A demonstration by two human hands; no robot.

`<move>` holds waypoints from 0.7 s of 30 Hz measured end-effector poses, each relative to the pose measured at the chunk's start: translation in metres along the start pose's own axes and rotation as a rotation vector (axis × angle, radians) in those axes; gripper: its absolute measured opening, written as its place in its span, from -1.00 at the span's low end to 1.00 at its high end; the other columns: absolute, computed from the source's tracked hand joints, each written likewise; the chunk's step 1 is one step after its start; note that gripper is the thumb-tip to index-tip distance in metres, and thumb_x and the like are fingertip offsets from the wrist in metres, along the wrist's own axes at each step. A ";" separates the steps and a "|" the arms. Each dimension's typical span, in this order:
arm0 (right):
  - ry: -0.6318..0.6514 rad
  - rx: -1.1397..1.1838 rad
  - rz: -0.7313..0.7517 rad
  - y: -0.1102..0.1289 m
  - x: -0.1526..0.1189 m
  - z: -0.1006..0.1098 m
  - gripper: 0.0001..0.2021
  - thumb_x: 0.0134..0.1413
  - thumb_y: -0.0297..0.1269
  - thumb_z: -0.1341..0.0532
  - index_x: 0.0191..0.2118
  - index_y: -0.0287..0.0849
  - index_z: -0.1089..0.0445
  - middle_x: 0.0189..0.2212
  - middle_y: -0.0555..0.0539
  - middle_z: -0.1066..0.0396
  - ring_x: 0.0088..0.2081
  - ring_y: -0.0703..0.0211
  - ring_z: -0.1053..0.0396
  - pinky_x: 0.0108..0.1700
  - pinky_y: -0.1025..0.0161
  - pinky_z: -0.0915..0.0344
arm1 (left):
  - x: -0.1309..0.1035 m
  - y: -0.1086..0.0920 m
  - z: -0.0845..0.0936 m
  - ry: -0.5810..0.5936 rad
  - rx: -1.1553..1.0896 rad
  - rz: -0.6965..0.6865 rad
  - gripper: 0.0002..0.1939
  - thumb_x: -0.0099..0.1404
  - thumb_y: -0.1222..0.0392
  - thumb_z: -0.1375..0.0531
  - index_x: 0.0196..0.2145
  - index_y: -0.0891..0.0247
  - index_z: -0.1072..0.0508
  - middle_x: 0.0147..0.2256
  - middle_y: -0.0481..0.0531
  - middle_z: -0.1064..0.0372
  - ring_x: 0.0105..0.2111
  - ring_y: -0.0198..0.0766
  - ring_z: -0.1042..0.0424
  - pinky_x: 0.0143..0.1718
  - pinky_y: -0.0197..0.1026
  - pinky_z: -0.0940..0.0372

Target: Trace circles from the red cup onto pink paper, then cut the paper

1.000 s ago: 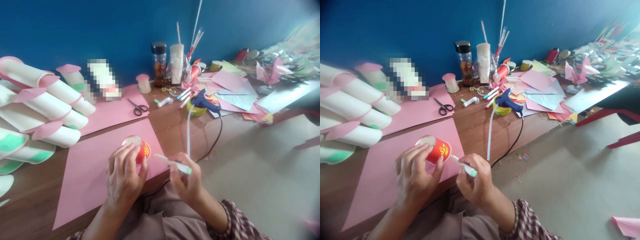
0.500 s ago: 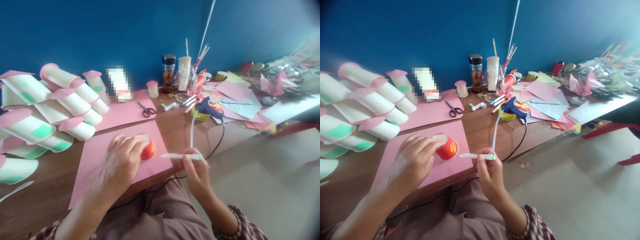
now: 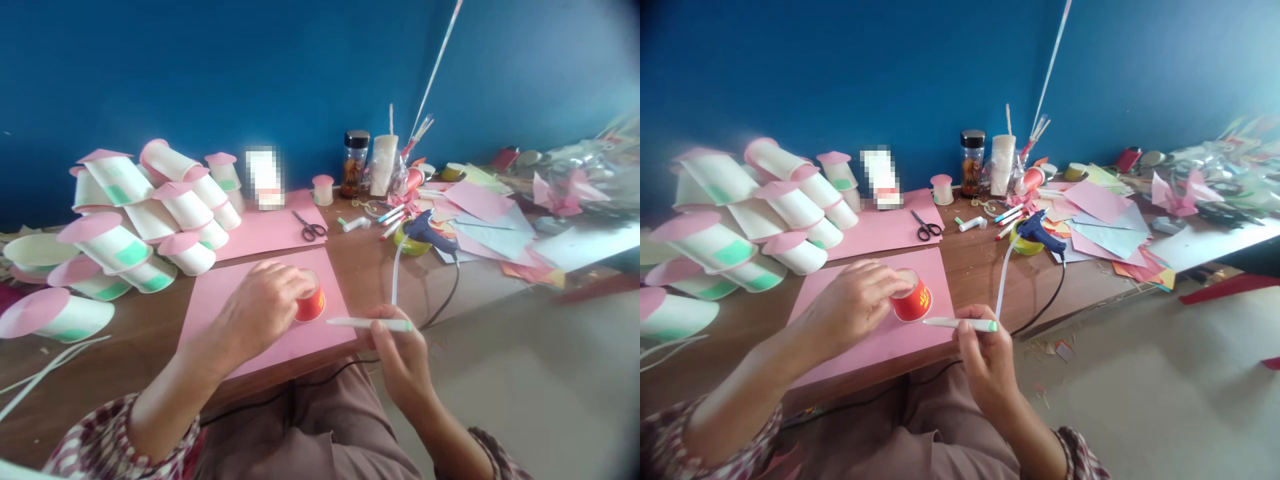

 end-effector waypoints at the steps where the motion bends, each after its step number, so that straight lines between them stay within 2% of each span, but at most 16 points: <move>1: -0.021 -0.021 0.016 0.004 0.003 0.004 -0.86 0.23 -0.25 -0.10 -0.28 -0.17 -0.35 -0.57 0.06 -0.32 -0.52 0.29 -0.28 -0.47 0.36 -0.24 | -0.001 -0.002 -0.001 -0.001 0.021 0.022 -0.69 0.19 0.42 -0.03 -0.16 0.22 -0.41 -0.16 0.00 -0.43 -0.18 -0.19 -0.34 -0.08 -0.06 -0.18; 6: -0.090 -0.012 0.039 0.009 0.025 0.022 -0.84 0.22 -0.21 -0.14 -0.30 -0.16 -0.39 -0.58 0.07 -0.31 -0.53 0.31 -0.25 -0.50 0.38 -0.18 | -0.006 -0.017 -0.006 -0.109 0.159 0.124 -0.76 0.25 0.29 -0.03 -0.15 0.29 -0.40 -0.18 0.09 -0.38 -0.23 -0.11 -0.30 -0.07 0.03 -0.17; 9: -0.079 0.097 0.045 0.013 0.044 0.022 -0.86 0.21 -0.20 -0.16 -0.27 -0.14 -0.40 -0.57 0.08 -0.30 -0.53 0.30 -0.26 -0.48 0.35 -0.20 | -0.008 -0.023 -0.008 -0.164 0.246 0.218 -0.79 0.29 0.21 -0.04 -0.20 0.30 -0.40 -0.24 0.09 -0.37 -0.21 -0.08 -0.30 0.00 0.06 -0.14; 12: -0.079 0.116 0.109 0.029 0.063 0.017 -0.85 0.19 -0.20 -0.19 -0.29 -0.14 -0.43 -0.55 0.06 -0.31 -0.52 0.28 -0.27 -0.46 0.30 -0.22 | -0.008 -0.031 -0.010 -0.208 0.339 0.287 -0.77 0.27 0.20 -0.08 -0.15 0.33 -0.40 -0.24 0.10 -0.37 -0.21 -0.08 -0.31 -0.04 0.02 -0.19; 15: -0.037 0.106 0.175 0.045 0.082 0.004 -0.86 0.15 -0.18 -0.23 -0.32 -0.12 -0.45 -0.53 0.03 -0.35 -0.51 0.24 -0.28 -0.45 0.26 -0.22 | -0.007 -0.039 -0.014 -0.239 0.424 0.361 -0.79 0.24 0.19 -0.12 -0.22 0.35 -0.43 -0.28 0.11 -0.38 -0.25 -0.09 -0.34 -0.06 0.01 -0.21; 18: 0.076 0.063 0.171 0.055 0.100 -0.019 -0.86 0.13 -0.16 -0.23 -0.31 -0.09 -0.46 -0.51 0.01 -0.37 -0.49 0.21 -0.30 -0.43 0.23 -0.24 | -0.007 -0.046 -0.019 -0.294 0.512 0.453 -0.72 0.24 0.23 -0.11 -0.13 0.40 -0.46 -0.30 0.10 -0.41 -0.31 -0.16 -0.37 0.01 0.00 -0.20; 21: 0.183 -0.027 0.178 0.064 0.115 -0.047 -0.84 0.15 -0.13 -0.21 -0.30 -0.08 -0.44 -0.55 0.03 -0.36 -0.50 0.22 -0.30 -0.44 0.25 -0.26 | -0.007 -0.053 -0.027 -0.311 0.565 0.491 -0.65 0.19 0.24 -0.12 -0.08 0.43 -0.47 -0.15 0.21 -0.44 -0.14 -0.05 -0.40 0.04 0.04 -0.19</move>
Point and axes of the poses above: each hand's wrist, its own x-axis towards the middle knuckle, its own z-axis out of the back of the hand, y = z × x, the point moved 7 cm from there along x, towards the middle knuckle
